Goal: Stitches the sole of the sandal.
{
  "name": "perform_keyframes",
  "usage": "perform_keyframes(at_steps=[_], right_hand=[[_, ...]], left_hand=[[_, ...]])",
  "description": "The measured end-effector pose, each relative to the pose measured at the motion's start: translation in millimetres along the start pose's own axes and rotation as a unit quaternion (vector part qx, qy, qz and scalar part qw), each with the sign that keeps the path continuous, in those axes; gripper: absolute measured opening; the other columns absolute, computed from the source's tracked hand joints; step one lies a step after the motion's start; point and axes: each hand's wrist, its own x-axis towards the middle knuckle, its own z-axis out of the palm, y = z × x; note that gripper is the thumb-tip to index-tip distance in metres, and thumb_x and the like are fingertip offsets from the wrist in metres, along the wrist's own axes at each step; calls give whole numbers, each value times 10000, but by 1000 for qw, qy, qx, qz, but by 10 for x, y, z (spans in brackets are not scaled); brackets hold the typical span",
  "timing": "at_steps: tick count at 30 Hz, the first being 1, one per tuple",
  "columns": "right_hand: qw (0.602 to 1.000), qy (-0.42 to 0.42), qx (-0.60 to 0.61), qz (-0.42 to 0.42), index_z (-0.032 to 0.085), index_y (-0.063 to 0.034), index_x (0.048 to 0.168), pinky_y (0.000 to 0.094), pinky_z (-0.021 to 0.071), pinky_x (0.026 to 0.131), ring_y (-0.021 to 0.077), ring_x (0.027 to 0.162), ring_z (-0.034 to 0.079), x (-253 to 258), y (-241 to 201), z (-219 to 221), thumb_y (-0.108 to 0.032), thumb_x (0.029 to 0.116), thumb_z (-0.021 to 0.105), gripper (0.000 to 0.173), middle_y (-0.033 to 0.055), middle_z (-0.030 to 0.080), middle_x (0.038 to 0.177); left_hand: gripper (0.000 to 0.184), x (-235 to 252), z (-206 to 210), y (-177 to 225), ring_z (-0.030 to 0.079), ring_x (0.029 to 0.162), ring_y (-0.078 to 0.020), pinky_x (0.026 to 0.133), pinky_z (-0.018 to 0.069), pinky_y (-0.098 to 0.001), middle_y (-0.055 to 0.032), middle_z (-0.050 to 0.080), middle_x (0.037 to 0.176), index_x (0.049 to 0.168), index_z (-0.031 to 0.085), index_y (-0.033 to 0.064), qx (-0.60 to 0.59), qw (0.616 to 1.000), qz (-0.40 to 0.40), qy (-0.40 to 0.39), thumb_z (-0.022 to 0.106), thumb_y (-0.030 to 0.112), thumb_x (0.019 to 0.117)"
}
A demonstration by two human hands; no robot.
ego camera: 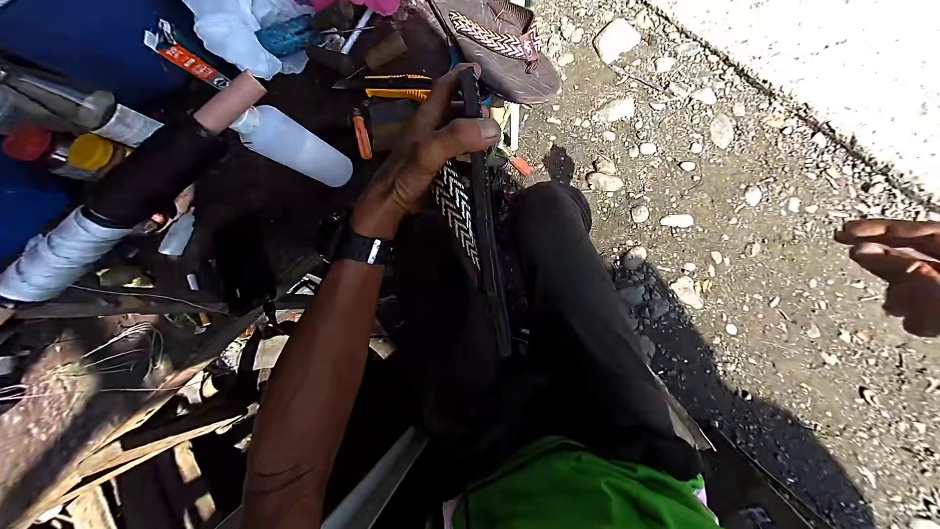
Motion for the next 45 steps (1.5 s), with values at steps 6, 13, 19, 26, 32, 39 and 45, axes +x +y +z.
perform_keyframes(at_steps=[6,13,19,26,32,39,45], right_hand=[[952,-167,31,-254,529,-96,1497,368,613,840,145,1146,680,-234,-839,2065,-707,853,693,903,100,604,1444],[965,-81,68,-241,677,10,1284,221,585,704,13,789,671,-216,-976,2082,-349,945,687,493,16,751,959],[975,-60,24,-212,744,-51,1143,269,596,674,55,772,698,-81,-963,2378,-369,978,649,371,20,755,919],[946,-242,190,-101,714,-58,1216,187,550,611,8,696,636,92,-846,2290,-326,987,704,352,-32,714,876],[955,-229,145,-119,749,-101,1046,151,480,568,-26,644,578,248,-726,2105,-239,1029,620,190,-67,679,801],[948,-232,181,-120,718,-98,969,142,429,506,-27,591,533,342,-712,1984,-262,1031,610,206,-74,624,739],[935,-206,267,-109,707,-132,1022,130,470,508,-17,597,572,319,-456,1381,-278,1051,596,186,-74,676,814]], left_hand=[[814,21,150,-127,663,1087,-186,877,587,-397,-82,618,1329,1560,371,191,-1,987,-160,28,671,440,846],[622,95,170,-330,626,1176,-289,887,549,-552,-125,620,1328,1425,557,189,48,948,-314,12,501,620,980],[575,-478,287,-86,652,1203,-268,945,564,-515,-78,610,1419,1479,543,217,87,975,-170,115,505,570,1027],[292,-1667,699,-362,722,858,-205,684,630,-326,-128,704,1174,1263,651,-1,-72,978,-26,194,567,186,1054],[463,-1689,1181,-538,709,796,-141,619,612,-266,-147,706,1182,1401,502,-116,50,975,-15,217,621,58,988],[405,-1429,1138,-508,630,621,-97,500,536,-212,-88,702,947,1330,578,-64,-53,971,-65,225,612,-20,928],[260,-1701,500,-385,572,556,-49,468,470,-172,-57,692,902,1167,710,33,-383,901,-68,193,663,129,930]])
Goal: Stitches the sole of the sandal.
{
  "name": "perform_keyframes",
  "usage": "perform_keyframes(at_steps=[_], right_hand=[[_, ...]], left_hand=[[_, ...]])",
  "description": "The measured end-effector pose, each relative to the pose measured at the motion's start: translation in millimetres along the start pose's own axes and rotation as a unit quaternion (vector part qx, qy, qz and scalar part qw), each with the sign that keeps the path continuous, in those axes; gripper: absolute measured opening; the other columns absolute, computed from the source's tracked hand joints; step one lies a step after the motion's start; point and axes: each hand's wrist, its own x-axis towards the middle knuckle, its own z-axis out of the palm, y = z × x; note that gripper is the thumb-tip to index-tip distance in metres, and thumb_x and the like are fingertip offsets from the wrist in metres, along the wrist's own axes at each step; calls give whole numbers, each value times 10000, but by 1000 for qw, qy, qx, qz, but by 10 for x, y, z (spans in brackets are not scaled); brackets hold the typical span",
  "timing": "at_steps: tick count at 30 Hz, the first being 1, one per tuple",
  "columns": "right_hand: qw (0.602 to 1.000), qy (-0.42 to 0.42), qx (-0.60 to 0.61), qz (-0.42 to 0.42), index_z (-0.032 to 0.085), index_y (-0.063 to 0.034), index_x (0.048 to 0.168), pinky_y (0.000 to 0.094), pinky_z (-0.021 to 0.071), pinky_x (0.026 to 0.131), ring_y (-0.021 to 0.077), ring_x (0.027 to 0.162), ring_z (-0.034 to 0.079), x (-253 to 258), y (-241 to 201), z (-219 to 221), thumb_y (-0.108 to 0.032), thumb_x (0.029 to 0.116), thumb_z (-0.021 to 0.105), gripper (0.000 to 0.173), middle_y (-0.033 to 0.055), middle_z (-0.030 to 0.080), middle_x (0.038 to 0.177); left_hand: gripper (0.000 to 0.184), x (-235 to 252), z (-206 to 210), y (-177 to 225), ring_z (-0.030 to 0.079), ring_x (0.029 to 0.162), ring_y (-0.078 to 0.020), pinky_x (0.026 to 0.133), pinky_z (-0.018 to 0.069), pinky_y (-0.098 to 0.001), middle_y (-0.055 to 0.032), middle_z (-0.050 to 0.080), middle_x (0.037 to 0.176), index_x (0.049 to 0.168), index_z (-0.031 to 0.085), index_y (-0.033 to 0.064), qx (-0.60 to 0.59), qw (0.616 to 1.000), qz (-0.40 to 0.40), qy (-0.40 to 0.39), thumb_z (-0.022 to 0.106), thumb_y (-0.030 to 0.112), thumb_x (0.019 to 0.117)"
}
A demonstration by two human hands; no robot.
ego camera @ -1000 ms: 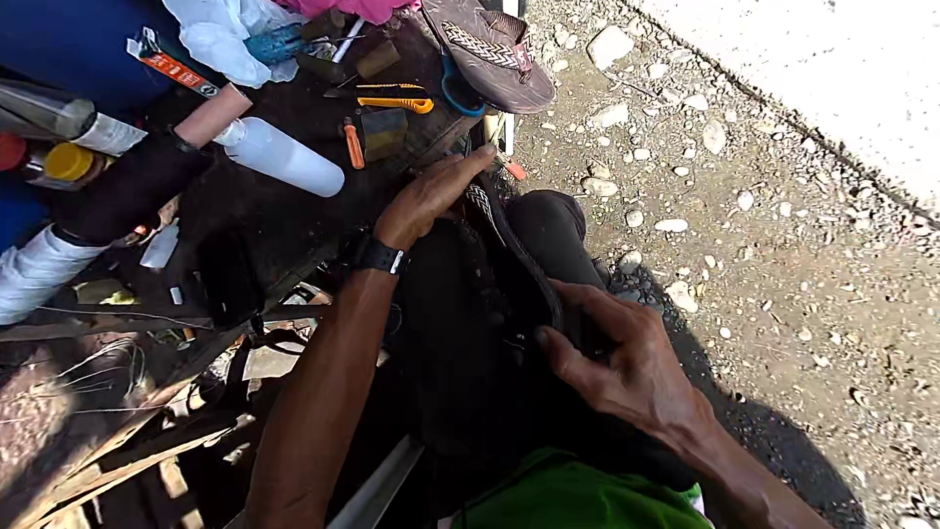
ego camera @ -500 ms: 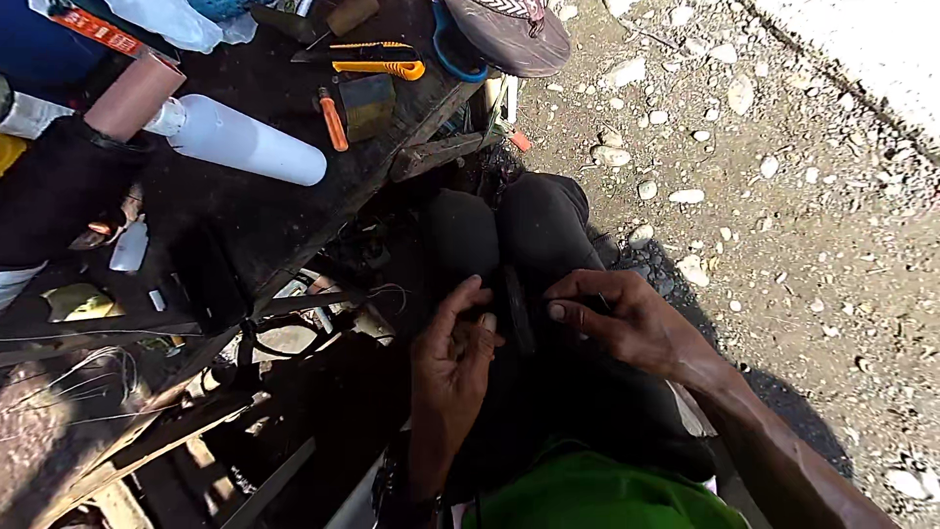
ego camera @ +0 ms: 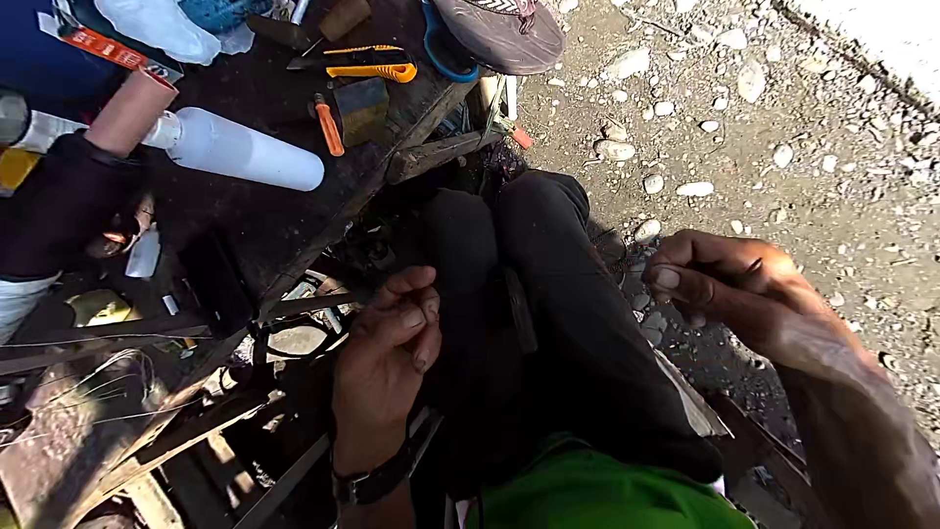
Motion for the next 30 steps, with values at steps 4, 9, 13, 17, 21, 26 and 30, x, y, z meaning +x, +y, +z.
perform_keyframes(at_steps=[4,9,13,17,21,26,30], right_hand=[[981,177,-73,34,722,-192,1014,144,463,437,-6,495,548,-259,4,-588,-294,1006,626,140,-82,679,739],[948,206,-219,106,610,-133,1311,150,423,443,-29,511,520,-154,89,-374,-290,972,640,375,-92,653,774],[980,180,-9,82,690,-159,1118,172,459,414,21,480,539,-116,138,-101,-203,972,666,154,-59,669,740],[972,140,62,176,628,-117,1176,276,606,563,140,728,711,-240,303,-181,-158,944,634,236,31,725,988],[984,94,-9,154,591,-69,1414,309,628,761,192,945,732,-448,441,-237,-190,975,626,457,67,736,1165],[999,25,-34,-12,659,-46,1346,216,588,750,75,866,685,-265,215,242,-203,1001,678,380,21,743,1104],[995,-40,-27,-86,704,-30,1256,167,532,762,15,854,618,39,134,776,-173,1026,634,280,22,703,1031]], left_hand=[[320,-218,-62,87,657,731,-107,581,577,-229,-41,668,1063,1295,610,16,405,895,115,149,580,179,1021],[518,-200,600,-453,686,712,-54,584,606,-238,-50,713,1011,1224,700,10,578,813,46,46,692,448,948],[250,-96,654,-516,669,777,-26,683,574,-194,-37,713,899,1046,748,4,586,785,162,115,635,204,946],[307,-185,669,-482,674,815,-30,695,568,-171,-119,722,965,1120,718,-89,580,753,269,157,643,152,944],[336,-118,551,-814,701,913,-89,752,600,-204,-184,707,1064,1147,696,-125,557,741,332,174,677,134,934],[367,-210,577,-811,700,875,-96,707,627,-228,-135,685,1061,1181,686,-102,526,794,265,148,735,144,914],[399,-218,617,-577,699,954,-165,744,636,-286,-150,662,1133,1211,660,-95,501,825,241,100,739,169,923]])
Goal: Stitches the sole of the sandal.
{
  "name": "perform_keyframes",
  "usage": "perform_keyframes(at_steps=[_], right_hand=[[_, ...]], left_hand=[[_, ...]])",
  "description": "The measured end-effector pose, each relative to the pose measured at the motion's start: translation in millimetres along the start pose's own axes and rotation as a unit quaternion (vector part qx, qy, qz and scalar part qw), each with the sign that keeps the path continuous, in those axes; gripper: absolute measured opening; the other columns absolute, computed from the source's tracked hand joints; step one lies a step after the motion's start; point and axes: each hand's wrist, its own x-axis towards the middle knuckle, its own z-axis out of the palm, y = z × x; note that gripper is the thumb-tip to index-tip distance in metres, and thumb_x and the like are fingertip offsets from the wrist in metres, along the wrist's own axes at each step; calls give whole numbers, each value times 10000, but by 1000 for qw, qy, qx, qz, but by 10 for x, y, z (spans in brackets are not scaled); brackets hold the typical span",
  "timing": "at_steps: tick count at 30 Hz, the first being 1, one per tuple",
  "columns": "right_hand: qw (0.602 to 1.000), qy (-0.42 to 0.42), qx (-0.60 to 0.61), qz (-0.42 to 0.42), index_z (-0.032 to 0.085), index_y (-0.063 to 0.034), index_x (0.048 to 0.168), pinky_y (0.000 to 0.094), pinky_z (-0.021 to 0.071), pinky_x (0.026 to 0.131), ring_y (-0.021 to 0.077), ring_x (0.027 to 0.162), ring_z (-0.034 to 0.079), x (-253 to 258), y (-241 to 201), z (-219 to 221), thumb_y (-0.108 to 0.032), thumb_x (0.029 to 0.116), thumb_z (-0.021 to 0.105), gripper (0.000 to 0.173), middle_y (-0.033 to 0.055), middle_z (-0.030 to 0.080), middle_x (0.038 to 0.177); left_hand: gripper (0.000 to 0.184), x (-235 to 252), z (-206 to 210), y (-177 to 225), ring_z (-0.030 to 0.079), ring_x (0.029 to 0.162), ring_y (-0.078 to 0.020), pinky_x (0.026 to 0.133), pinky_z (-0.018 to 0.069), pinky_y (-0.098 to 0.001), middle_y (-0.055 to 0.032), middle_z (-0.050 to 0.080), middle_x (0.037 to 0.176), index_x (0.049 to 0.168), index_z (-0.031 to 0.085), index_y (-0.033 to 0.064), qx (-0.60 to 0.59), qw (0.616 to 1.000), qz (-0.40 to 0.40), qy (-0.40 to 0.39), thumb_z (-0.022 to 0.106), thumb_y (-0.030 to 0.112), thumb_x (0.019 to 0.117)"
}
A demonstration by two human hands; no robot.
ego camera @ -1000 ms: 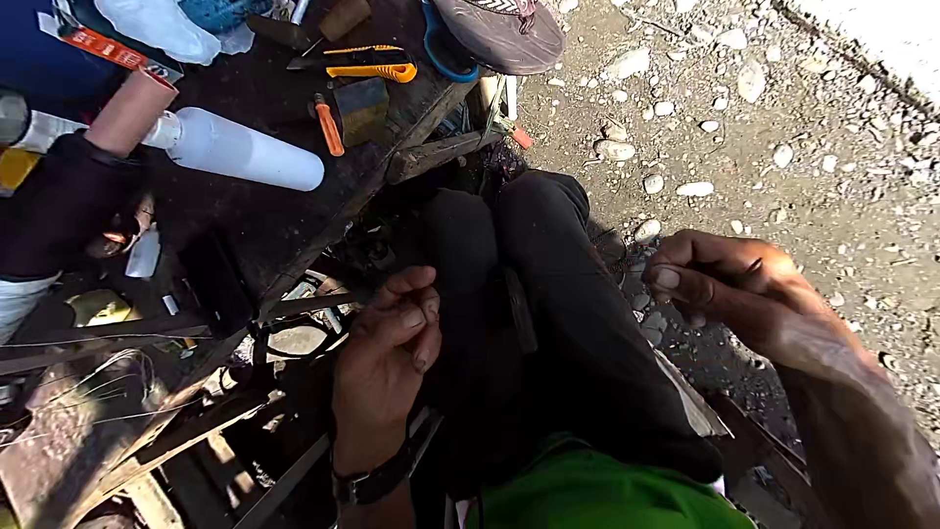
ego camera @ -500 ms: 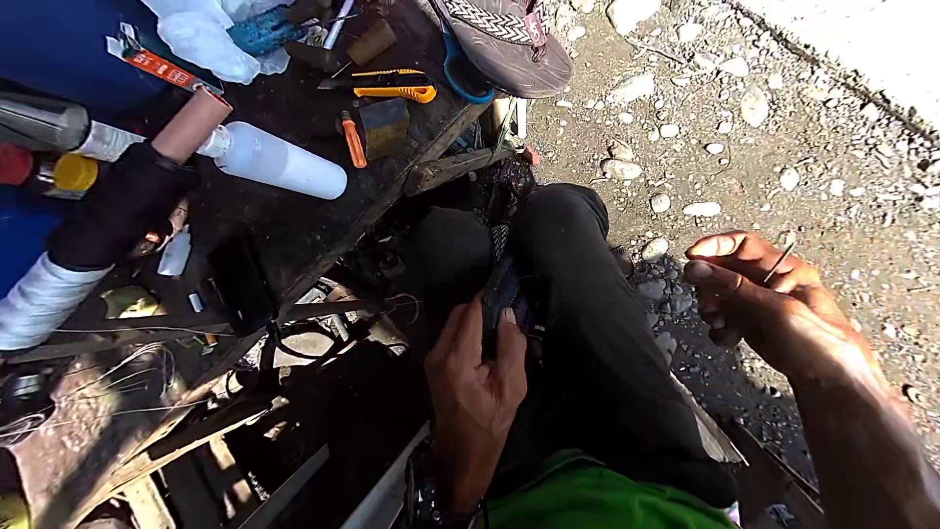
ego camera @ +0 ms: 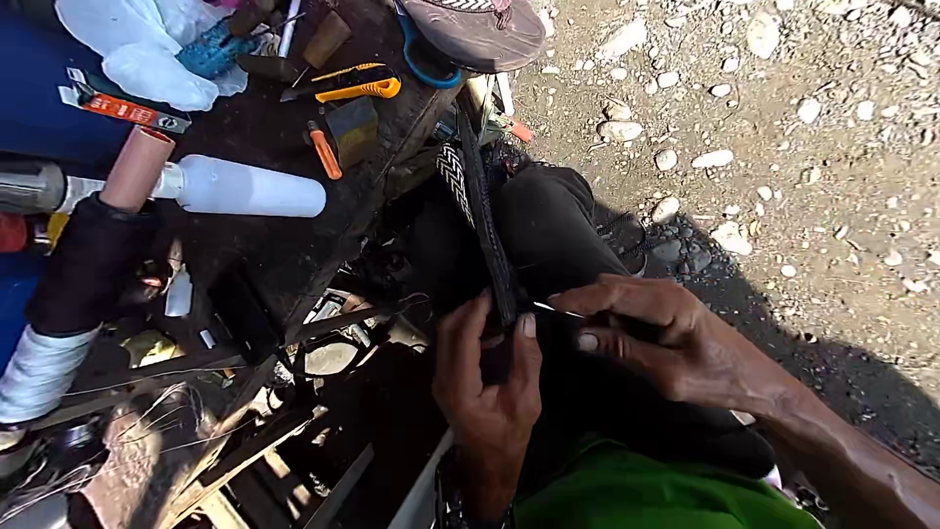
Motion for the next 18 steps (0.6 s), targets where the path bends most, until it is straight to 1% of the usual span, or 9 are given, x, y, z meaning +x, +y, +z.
perform_keyframes(at_steps=[2,3,5,7,12,14,18], right_hand=[[1000,2,16,1,705,-28,1243,186,561,824,23,919,658,114,9,146,-185,1054,594,270,30,722,1082],[1000,0,16,4,705,-37,1256,197,567,864,27,962,672,156,20,178,-197,1071,564,283,29,729,1111],[1000,-4,11,13,702,-70,1293,197,560,849,20,946,665,222,42,224,-214,1087,523,308,16,726,1107],[1000,-13,3,24,696,-118,1326,207,548,828,22,928,650,275,60,288,-244,1093,501,329,7,712,1089],[999,-15,-31,26,705,-180,1326,255,537,775,52,890,643,365,101,451,-282,1093,472,345,-4,699,1030],[999,-10,-38,28,713,-190,1311,258,543,775,46,894,648,390,106,473,-283,1091,468,341,-16,705,1032],[998,-5,-50,30,725,-206,1288,267,540,754,42,883,649,412,100,481,-293,1085,467,339,-30,704,1018]], left_hand=[[384,79,-58,0,706,937,-164,738,640,-288,-157,675,1124,1198,660,-110,-16,1000,4,-15,731,145,919],[374,121,-98,4,707,916,-156,729,638,-281,-150,680,1120,1201,654,-116,-36,999,-9,-27,721,116,915],[354,171,-183,13,707,879,-144,735,639,-270,-130,688,1106,1213,636,-129,-87,994,-49,-37,691,37,906],[330,174,-256,-16,711,846,-142,730,638,-273,-116,703,1090,1217,626,-127,-123,989,-74,-37,667,-9,911],[306,149,-346,-90,711,821,-155,737,635,-323,-104,724,1060,1219,649,-85,-173,977,-124,-19,662,3,926],[294,148,-358,-111,712,819,-154,738,637,-329,-103,725,1049,1213,656,-75,-183,975,-127,-17,659,1,928],[291,149,-368,-132,723,855,-169,751,638,-333,-115,726,1070,1216,660,-64,-201,972,-121,-24,657,-10,929]])
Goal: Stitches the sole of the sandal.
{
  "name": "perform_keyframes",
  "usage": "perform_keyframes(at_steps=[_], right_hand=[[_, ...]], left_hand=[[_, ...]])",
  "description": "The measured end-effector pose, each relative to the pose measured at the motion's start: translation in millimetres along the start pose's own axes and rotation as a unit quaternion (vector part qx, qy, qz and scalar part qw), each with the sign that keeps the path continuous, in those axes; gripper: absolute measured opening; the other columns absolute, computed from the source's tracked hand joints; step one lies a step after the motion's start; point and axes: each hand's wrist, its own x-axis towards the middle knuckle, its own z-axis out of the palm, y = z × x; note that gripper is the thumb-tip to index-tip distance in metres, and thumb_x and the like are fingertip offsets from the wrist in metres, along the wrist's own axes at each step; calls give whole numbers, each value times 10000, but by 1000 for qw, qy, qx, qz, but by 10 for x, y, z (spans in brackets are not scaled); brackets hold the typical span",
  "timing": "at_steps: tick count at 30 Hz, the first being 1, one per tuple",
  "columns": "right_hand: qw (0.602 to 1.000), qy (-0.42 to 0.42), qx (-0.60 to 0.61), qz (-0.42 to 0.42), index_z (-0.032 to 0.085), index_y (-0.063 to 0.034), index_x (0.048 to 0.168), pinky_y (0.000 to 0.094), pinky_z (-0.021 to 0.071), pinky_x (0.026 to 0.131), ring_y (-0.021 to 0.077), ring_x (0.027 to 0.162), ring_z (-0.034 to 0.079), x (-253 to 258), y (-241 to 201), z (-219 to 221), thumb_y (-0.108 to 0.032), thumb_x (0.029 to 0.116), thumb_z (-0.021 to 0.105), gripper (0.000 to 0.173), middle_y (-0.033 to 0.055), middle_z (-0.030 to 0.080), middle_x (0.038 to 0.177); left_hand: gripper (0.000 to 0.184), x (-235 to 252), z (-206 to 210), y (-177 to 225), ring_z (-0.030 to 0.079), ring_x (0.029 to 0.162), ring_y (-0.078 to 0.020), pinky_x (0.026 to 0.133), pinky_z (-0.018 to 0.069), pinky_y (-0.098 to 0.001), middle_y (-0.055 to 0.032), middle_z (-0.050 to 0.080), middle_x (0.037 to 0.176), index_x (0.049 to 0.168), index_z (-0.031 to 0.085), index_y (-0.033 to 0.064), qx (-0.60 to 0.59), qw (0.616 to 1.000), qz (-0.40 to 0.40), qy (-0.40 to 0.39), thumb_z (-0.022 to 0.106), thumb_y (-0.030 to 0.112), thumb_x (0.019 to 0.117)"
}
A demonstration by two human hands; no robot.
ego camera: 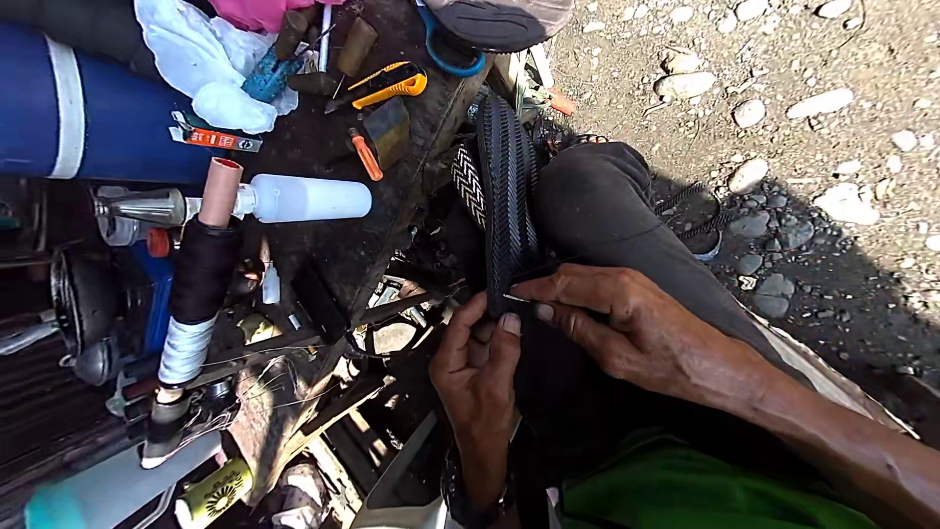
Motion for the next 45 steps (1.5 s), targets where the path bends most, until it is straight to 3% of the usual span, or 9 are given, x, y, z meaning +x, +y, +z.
perform_keyframes(at_steps=[13,31,39,45], right_hand=[[998,-8,-48,-35,739,-206,1268,264,497,666,65,794,608,11,11,-101,-288,1069,499,322,-19,656,910],[997,-38,-42,-45,743,-198,1264,268,520,722,58,855,631,8,71,-181,-272,1073,505,314,-20,684,954],[991,-75,-112,-4,750,-251,1244,257,511,678,23,803,622,3,-58,-377,-281,1056,488,323,-65,684,937],[962,-107,-252,-16,765,-253,1181,328,548,665,77,829,686,16,-299,-601,-268,1022,478,328,-59,735,951]], left_hand=[[278,-11,46,-43,716,881,-155,764,633,-295,-113,709,1104,1193,680,-60,11,999,41,-9,677,-28,917],[301,-92,81,-114,716,919,-184,792,646,-317,-134,679,1141,1203,680,-68,29,998,55,-4,698,-24,906],[307,-124,160,-165,716,976,-215,794,656,-342,-160,678,1135,1174,684,-96,83,993,78,-12,709,-1,883],[275,-152,370,-193,713,946,-161,810,638,-294,-134,705,1042,1084,725,-77,163,976,142,13,748,51,841]])
